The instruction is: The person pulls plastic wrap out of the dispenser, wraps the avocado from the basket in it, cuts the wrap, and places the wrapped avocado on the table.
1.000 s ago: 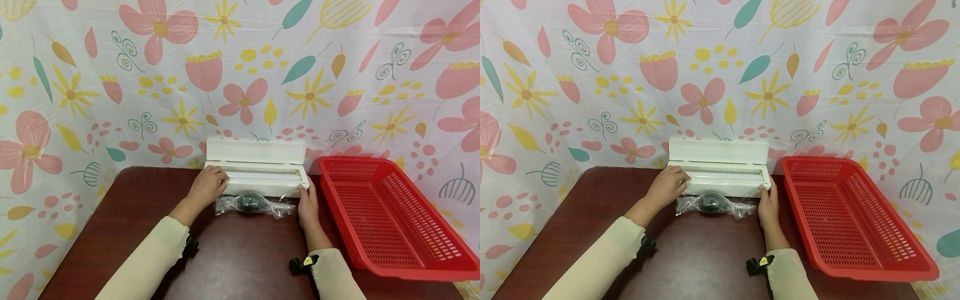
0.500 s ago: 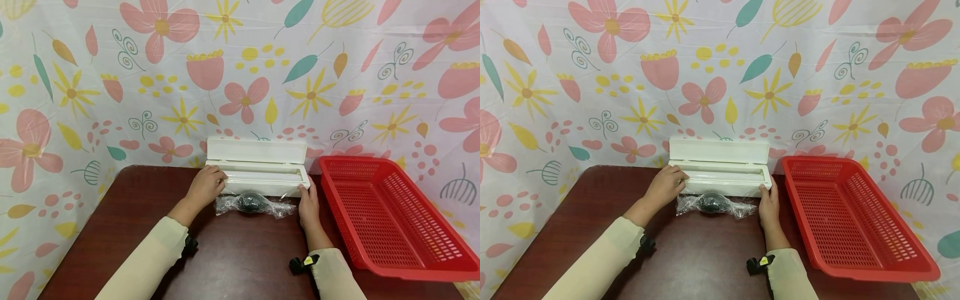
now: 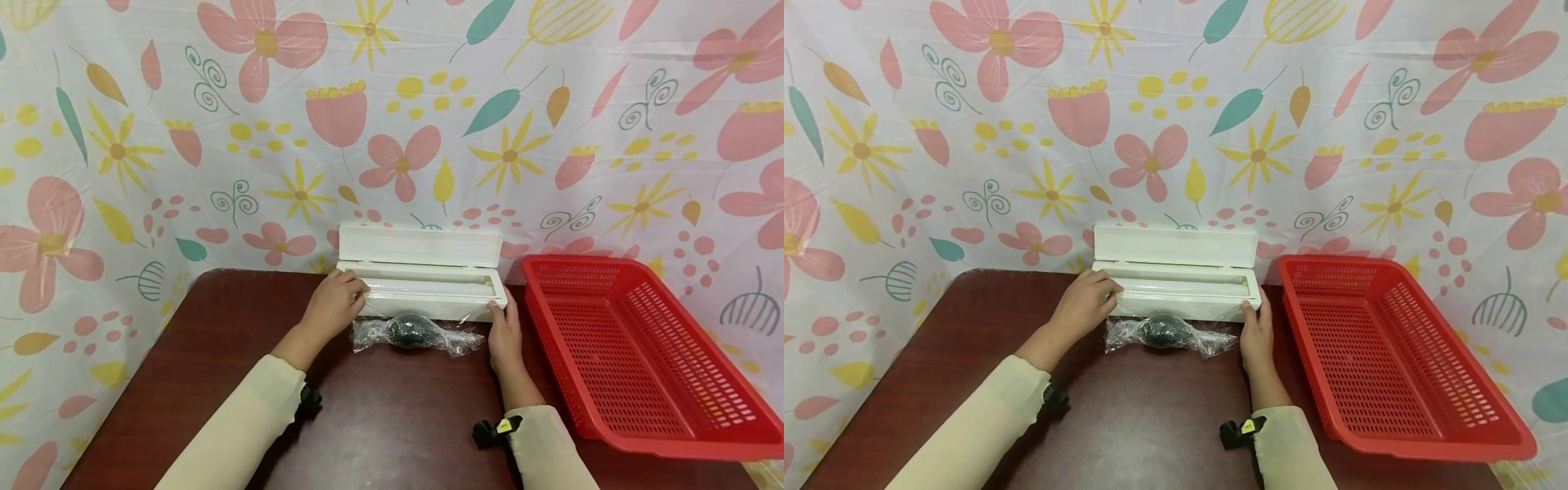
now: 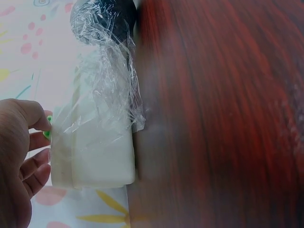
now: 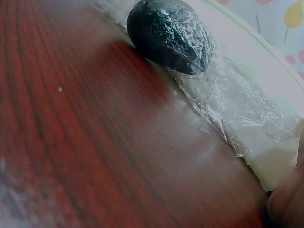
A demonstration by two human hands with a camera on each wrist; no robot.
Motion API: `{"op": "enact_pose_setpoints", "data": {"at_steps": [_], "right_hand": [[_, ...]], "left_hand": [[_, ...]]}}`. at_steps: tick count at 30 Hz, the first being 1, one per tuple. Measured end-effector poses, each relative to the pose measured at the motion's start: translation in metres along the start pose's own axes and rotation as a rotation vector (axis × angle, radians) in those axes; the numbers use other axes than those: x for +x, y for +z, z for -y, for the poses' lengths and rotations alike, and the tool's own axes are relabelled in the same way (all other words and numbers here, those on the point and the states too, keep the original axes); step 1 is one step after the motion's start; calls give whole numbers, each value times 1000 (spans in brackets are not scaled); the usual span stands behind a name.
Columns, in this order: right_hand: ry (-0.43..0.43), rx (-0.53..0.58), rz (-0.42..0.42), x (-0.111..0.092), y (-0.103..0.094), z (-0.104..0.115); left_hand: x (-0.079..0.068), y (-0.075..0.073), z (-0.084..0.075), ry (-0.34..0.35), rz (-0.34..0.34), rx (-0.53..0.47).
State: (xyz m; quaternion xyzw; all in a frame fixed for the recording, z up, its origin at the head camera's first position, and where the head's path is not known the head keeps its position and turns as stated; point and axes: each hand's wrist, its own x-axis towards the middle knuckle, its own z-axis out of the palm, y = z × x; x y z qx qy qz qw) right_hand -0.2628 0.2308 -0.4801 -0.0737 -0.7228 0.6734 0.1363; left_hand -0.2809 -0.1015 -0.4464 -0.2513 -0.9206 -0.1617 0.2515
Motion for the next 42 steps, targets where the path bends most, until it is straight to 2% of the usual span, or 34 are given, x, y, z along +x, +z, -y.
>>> {"op": "enact_pose_setpoints", "data": {"at_steps": [11,23,32,42], "right_hand": [[1,2,6,2,0,-2],[17,-2,8,3,-1,-3],[34,0,-2,15,-3,-25],[7,8,8,1,0,-1]], "left_hand": [[-2,-1,2,-4,-10,6],[-4,-2,5,-37,13,5],[-6,-3,9,-28,-17,2],[-9,-4,14,-34,-23,-14]]}}
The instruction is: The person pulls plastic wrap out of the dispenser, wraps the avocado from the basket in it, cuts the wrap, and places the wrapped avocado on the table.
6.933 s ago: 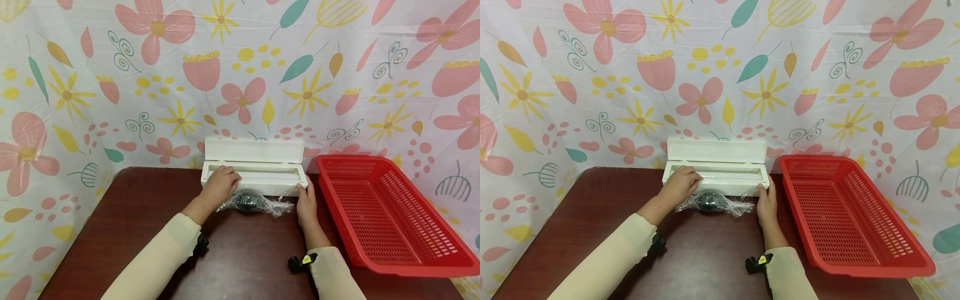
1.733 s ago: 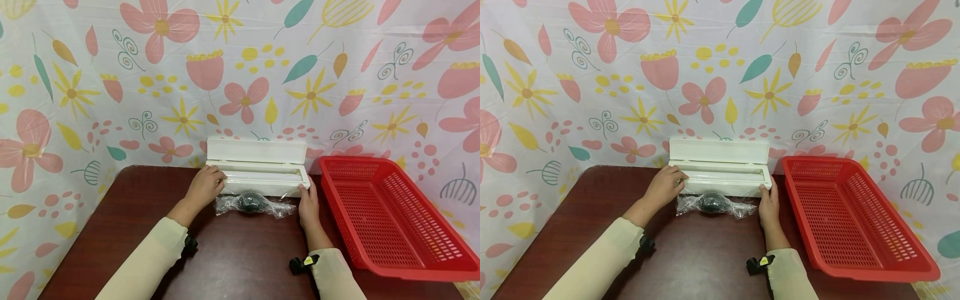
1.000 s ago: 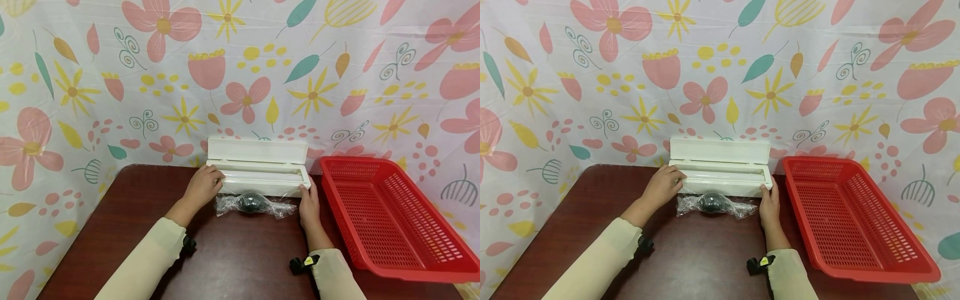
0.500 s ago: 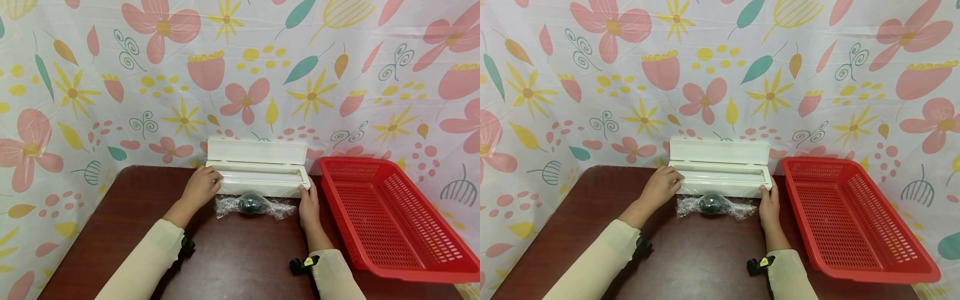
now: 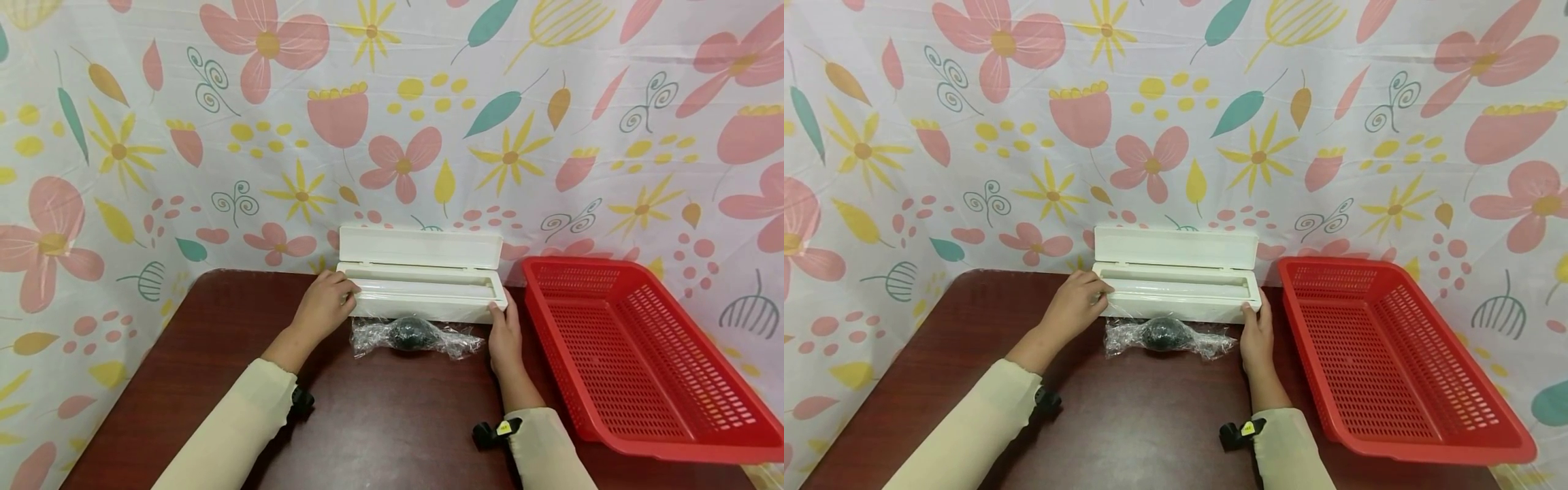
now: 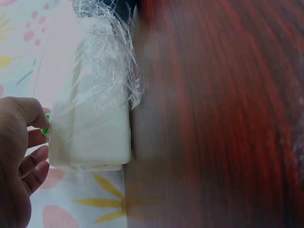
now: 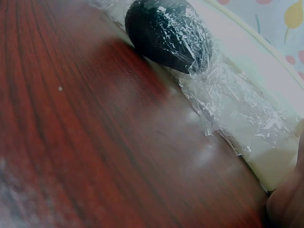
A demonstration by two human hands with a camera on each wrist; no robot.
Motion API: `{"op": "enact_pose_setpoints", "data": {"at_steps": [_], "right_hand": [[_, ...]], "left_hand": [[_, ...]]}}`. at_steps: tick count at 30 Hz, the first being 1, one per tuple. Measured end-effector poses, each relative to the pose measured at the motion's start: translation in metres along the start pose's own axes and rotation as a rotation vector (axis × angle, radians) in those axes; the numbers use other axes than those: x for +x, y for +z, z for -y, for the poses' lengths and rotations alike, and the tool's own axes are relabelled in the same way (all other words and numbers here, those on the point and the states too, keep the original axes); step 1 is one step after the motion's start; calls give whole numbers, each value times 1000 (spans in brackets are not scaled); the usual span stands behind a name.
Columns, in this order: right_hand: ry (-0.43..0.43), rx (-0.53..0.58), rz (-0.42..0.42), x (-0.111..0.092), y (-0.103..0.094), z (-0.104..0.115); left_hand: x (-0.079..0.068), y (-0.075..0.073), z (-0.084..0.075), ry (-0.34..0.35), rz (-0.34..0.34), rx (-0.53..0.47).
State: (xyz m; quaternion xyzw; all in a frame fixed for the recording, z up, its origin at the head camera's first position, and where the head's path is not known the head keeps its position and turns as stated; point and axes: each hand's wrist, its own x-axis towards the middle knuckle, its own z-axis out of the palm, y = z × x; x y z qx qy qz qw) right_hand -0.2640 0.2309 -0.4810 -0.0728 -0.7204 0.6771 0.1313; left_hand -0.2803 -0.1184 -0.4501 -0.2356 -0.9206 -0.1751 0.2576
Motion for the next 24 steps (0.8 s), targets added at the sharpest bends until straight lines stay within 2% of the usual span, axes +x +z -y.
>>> {"op": "enact_pose_setpoints", "data": {"at_steps": [16,24], "right_hand": [[-18,16,10,0,-1,-1],[13,24,3,2,-1,-3]], "left_hand": [[-2,-1,2,3,-5,-4],[-3,-2,2,-11,8,-8]]}}
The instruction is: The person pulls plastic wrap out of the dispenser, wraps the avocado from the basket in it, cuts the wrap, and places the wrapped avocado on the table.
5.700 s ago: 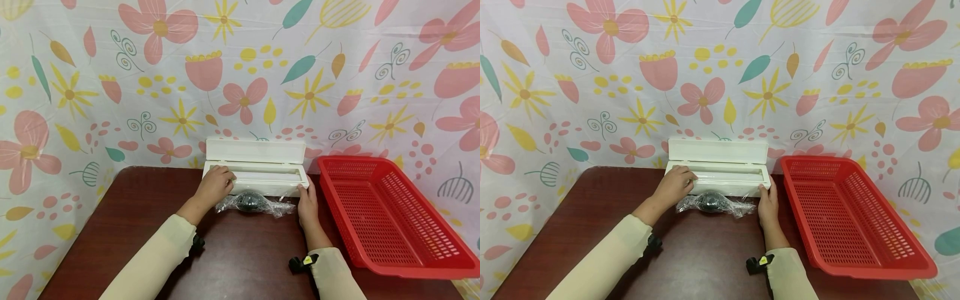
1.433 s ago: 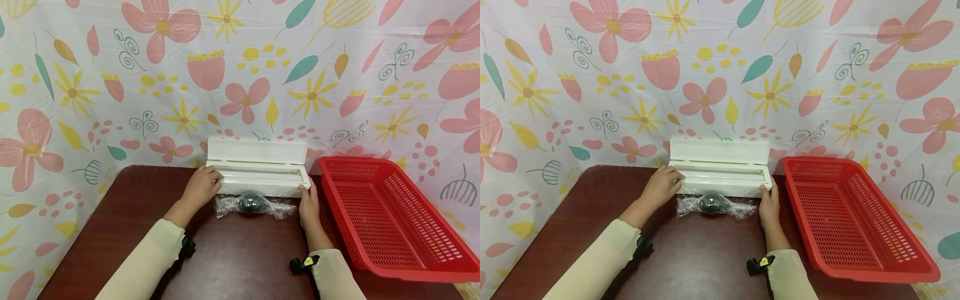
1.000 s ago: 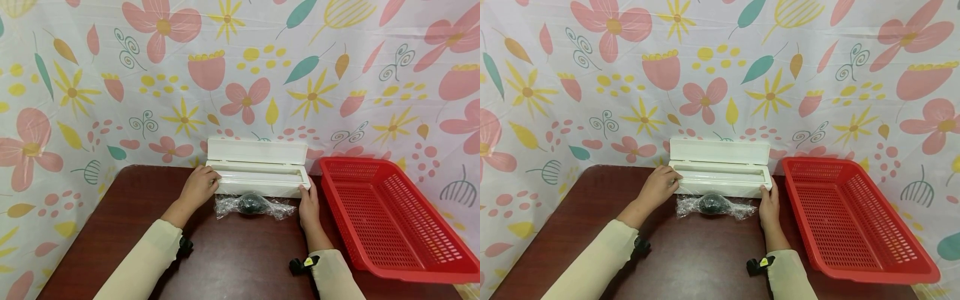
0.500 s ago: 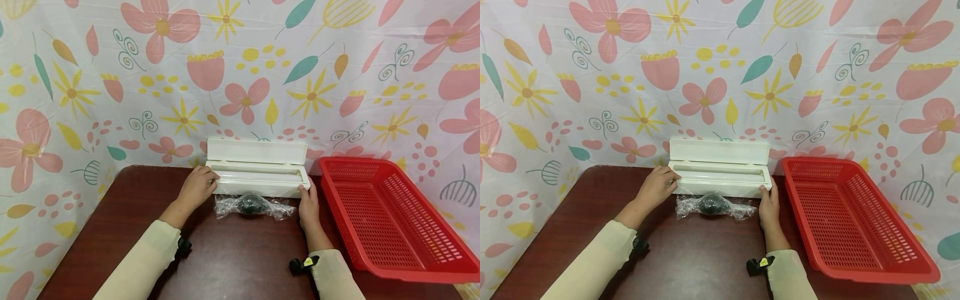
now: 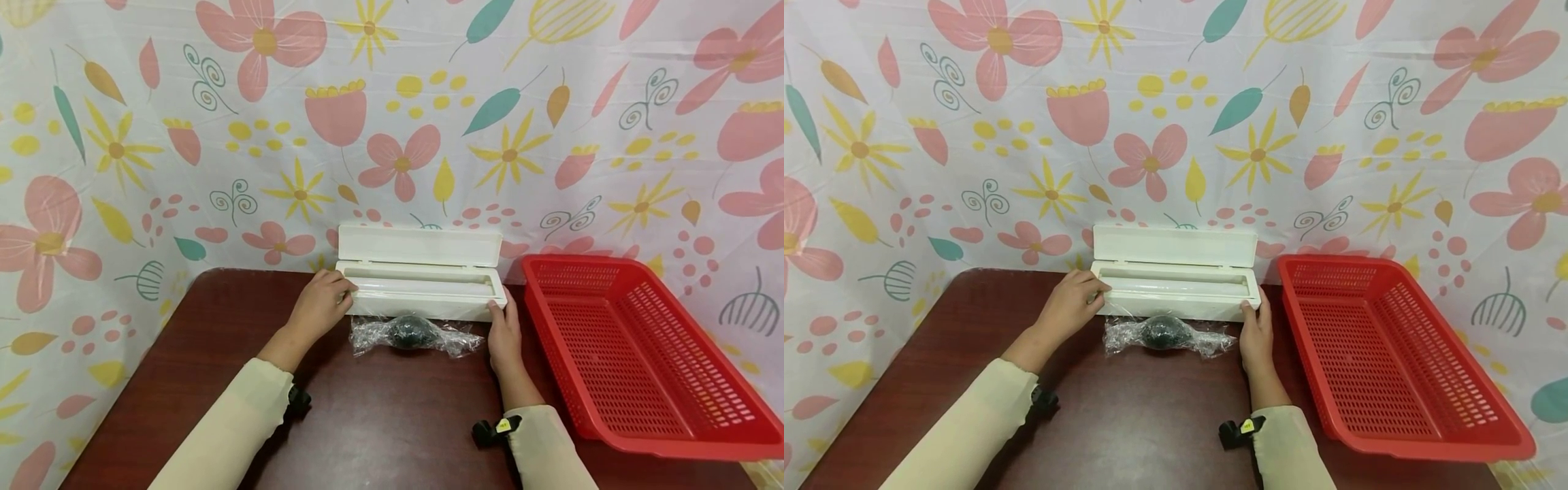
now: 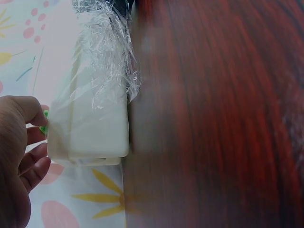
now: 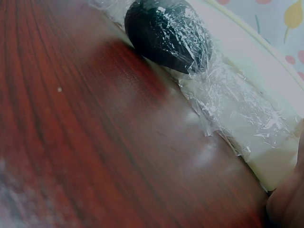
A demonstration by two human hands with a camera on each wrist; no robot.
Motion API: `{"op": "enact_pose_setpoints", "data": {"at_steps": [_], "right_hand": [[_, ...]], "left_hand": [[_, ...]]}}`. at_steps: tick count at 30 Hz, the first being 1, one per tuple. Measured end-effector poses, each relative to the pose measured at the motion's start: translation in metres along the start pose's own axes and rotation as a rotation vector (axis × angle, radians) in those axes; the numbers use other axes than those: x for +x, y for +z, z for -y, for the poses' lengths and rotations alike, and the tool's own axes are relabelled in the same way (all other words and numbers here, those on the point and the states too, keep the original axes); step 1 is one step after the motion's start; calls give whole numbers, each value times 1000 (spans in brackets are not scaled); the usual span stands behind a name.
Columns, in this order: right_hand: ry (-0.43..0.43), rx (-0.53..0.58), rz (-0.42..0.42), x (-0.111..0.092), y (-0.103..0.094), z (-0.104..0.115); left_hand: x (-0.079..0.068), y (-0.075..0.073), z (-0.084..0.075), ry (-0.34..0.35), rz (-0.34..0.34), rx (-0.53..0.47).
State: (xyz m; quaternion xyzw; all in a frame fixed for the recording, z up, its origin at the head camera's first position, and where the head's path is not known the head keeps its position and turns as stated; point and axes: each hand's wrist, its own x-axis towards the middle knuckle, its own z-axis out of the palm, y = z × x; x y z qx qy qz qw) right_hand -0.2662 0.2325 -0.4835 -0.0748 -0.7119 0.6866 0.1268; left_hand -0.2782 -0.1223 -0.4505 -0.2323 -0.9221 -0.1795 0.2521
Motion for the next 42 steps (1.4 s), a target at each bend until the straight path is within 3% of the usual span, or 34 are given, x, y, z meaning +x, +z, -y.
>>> {"op": "enact_pose_setpoints", "data": {"at_steps": [20,26,31,36,42], "right_hand": [[-15,-20,2,-1,-1,2],[-15,-14,6,-1,-1,1],[-17,-13,-5,-1,-2,1],[-11,-27,-12,-2,-1,2],[-5,-33,-11,-3,0,3]], "left_hand": [[-6,-1,5,-26,7,26],[-11,-2,9,-23,-45,-1],[-13,-3,11,-39,-48,-9],[-15,-3,10,-82,-56,-40],[-21,0,5,-202,-67,-136]]}}
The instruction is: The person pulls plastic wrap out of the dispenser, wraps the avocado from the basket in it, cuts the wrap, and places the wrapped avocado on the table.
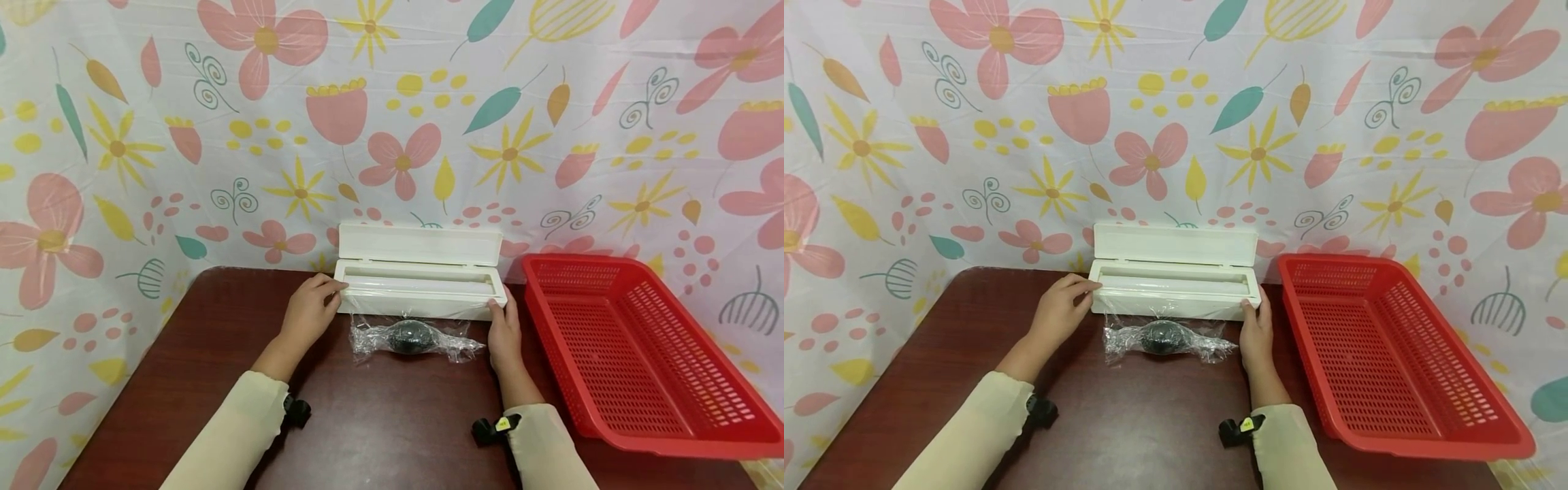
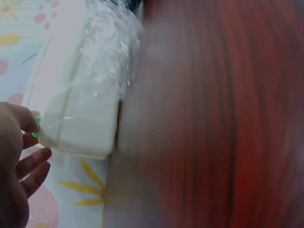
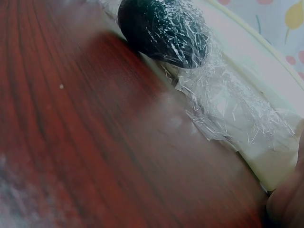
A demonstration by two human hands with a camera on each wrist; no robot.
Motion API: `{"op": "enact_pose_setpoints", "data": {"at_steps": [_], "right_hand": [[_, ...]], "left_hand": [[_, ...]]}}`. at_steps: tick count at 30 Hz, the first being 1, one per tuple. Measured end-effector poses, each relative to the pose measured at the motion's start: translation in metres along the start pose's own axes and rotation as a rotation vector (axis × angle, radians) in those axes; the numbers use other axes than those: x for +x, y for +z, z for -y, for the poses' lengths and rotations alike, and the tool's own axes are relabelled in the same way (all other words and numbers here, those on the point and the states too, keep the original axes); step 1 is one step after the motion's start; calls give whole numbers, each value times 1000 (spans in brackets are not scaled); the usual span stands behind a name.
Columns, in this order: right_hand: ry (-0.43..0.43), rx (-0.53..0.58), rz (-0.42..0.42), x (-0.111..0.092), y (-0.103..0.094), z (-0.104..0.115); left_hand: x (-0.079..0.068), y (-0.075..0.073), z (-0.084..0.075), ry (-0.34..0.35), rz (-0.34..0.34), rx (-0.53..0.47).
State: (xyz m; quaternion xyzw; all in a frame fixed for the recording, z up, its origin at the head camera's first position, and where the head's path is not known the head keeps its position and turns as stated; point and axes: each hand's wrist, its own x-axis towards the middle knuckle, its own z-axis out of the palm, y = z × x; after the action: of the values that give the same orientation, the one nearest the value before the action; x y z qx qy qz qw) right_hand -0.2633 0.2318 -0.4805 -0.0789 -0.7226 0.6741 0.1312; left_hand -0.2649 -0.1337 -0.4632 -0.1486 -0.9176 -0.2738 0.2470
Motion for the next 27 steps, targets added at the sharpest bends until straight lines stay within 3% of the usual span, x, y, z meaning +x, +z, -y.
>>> {"op": "enact_pose_setpoints", "data": {"at_steps": [10,22,27], "right_hand": [[-7,18,18,2,0,-2],[-22,38,12,3,0,-3],[-15,39,18,2,1,-2]], "left_hand": [[-9,1,-5,-171,-13,-151],[-10,1,-8,-191,7,-188],[-11,2,-16,-183,-42,-173]]}}
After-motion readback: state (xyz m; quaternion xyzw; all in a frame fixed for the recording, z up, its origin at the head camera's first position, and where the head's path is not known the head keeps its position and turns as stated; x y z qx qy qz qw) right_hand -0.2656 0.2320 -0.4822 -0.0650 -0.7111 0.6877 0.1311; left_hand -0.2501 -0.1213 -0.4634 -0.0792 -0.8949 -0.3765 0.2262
